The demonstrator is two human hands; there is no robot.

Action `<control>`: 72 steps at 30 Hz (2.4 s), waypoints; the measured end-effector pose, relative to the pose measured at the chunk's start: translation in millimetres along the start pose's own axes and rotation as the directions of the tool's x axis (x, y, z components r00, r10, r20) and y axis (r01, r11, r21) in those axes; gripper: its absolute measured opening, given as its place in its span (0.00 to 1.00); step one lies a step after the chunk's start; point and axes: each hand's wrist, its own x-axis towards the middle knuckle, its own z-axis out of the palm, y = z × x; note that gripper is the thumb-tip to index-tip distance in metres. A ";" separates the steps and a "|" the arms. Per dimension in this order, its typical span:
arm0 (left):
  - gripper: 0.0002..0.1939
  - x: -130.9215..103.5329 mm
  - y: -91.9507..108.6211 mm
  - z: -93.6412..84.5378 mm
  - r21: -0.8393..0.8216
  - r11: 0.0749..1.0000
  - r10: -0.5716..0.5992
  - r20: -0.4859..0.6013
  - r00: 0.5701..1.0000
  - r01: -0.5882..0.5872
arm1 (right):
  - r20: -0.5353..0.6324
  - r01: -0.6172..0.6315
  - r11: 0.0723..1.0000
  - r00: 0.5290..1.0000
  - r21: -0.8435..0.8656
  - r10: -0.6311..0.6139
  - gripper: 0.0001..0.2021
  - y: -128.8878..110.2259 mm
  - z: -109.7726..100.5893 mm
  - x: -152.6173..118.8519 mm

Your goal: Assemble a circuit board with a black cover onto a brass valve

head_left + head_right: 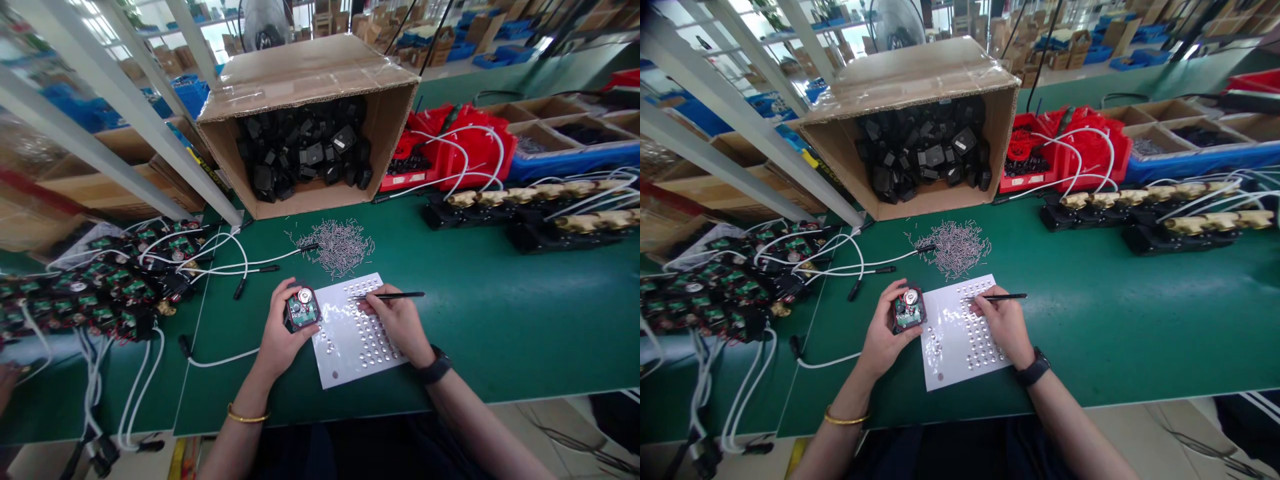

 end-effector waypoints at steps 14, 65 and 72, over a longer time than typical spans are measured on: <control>0.30 -9.1 -3.6 1.2 -0.204 0.978 -0.047 -0.064 0.997 0.033 | -0.009 0.002 1.000 1.000 -0.015 -0.002 0.18 -2.1 0.6 0.3; 0.41 -0.6 -1.2 49.3 -0.248 0.968 -0.084 -0.196 0.977 0.033 | 0.088 -0.087 0.917 0.995 0.390 0.057 0.10 -60.4 44.8 -11.8; 0.40 -0.9 -0.8 49.2 -0.249 0.968 -0.092 -0.213 0.973 0.037 | 0.080 -0.051 0.942 0.996 0.333 0.026 0.11 -60.9 45.7 -11.0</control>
